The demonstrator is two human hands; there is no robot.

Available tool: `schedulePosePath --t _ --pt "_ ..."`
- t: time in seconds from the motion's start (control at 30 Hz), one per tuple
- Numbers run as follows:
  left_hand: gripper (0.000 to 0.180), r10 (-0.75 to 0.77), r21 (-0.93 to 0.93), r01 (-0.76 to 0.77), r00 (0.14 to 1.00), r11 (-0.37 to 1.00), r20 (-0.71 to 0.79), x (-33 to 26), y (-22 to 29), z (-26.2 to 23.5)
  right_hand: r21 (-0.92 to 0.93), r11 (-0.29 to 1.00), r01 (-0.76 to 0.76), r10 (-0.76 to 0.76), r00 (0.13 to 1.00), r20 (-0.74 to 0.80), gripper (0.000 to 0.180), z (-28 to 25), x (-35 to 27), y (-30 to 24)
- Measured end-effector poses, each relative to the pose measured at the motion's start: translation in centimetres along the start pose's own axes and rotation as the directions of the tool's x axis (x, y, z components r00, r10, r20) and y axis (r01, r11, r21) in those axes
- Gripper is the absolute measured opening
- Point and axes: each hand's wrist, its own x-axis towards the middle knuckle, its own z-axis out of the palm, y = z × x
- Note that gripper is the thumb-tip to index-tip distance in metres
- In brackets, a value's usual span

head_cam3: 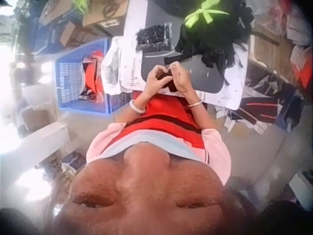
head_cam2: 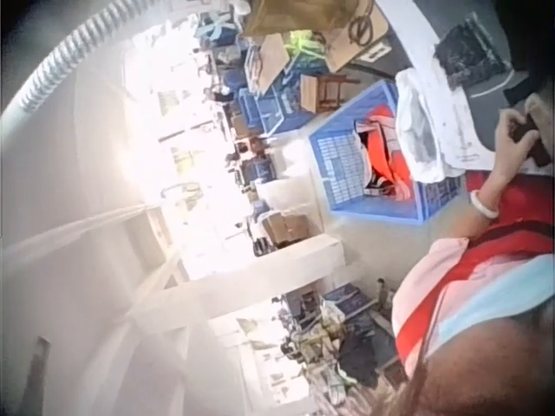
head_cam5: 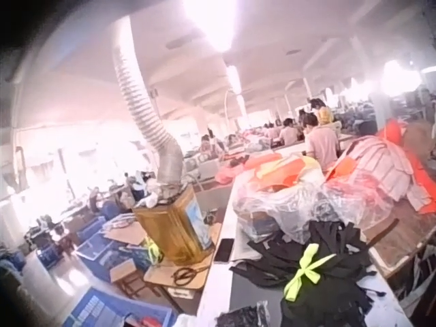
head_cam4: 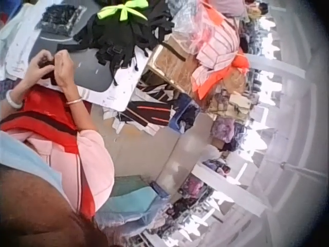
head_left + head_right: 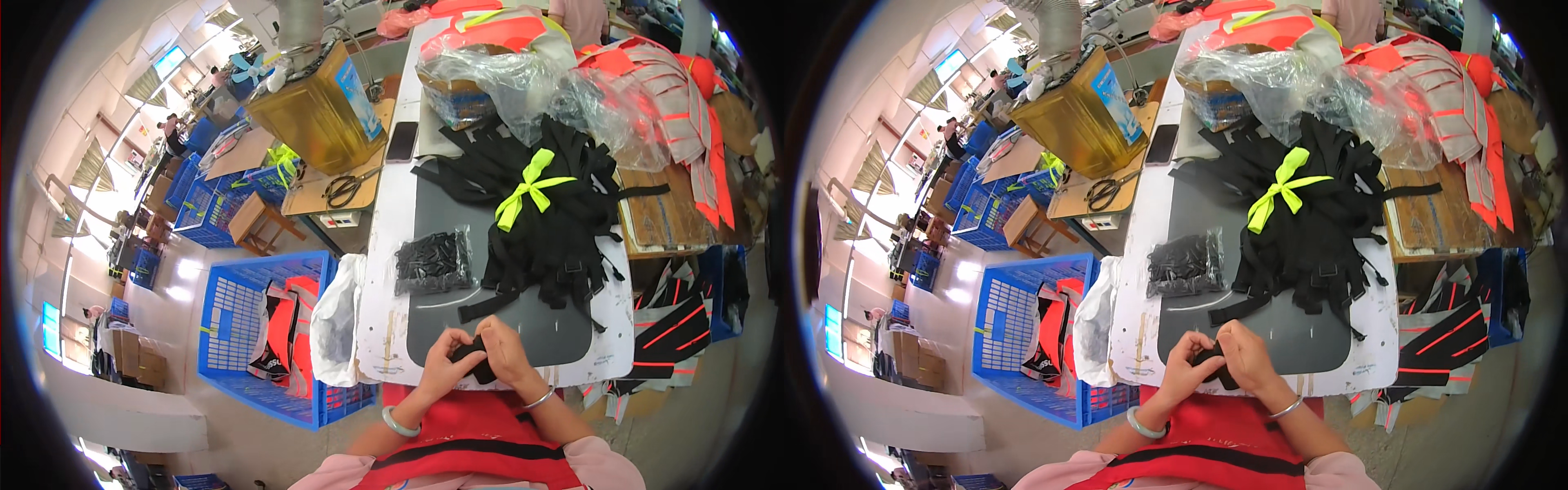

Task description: Manually attaching plastic buckles and adjusting sliders on black nylon straps.

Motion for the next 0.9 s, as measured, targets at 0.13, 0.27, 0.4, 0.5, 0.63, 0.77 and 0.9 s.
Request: schedulePosePath --t 0.13,0.27,0.4,0.5,0.63,0.77,0.9 --pt "0.013 -0.225 -0.165 0.223 0.974 0.961 0.006 -0.9 -0.3 -0.6 -0.046 0.998 0.031 -0.029 0.999 0.026 0.029 0.9 0.6 -0.3" --pt "0.012 -0.373 -0.320 0.369 0.926 0.873 0.051 -1.2 1.3 -0.5 -0.134 0.990 0.039 -0.032 0.998 0.058 0.030 1.1 0.2 -0.8" --pt "0.009 -0.340 -0.585 0.313 0.938 0.748 0.067 -2.9 1.8 -1.7 -0.200 0.934 0.297 -0.248 0.939 0.238 0.040 0.1 0.1 -3.1" --pt "0.010 -0.214 -0.701 0.058 0.967 0.711 -0.136 -2.3 4.3 -4.3 -0.313 0.893 0.322 -0.233 0.928 0.289 0.040 -2.5 0.3 -1.7" --pt "0.013 0.225 -0.489 -0.401 0.897 0.775 -0.379 -2.1 10.2 -12.5 0.028 0.995 0.096 -0.100 0.967 0.235 0.028 -6.7 0.5 0.2" --pt "0.022 0.368 -0.482 -0.446 0.895 0.754 -0.251 -1.8 13.9 -13.2 0.593 0.778 -0.207 0.042 0.959 0.280 0.038 -4.0 -1.0 -1.1" --pt "0.024 0.481 -0.556 -0.505 0.853 0.660 -0.204 -4.2 17.9 -15.3 0.307 0.846 -0.436 0.128 0.725 0.677 0.046 -0.3 -2.5 -1.4"
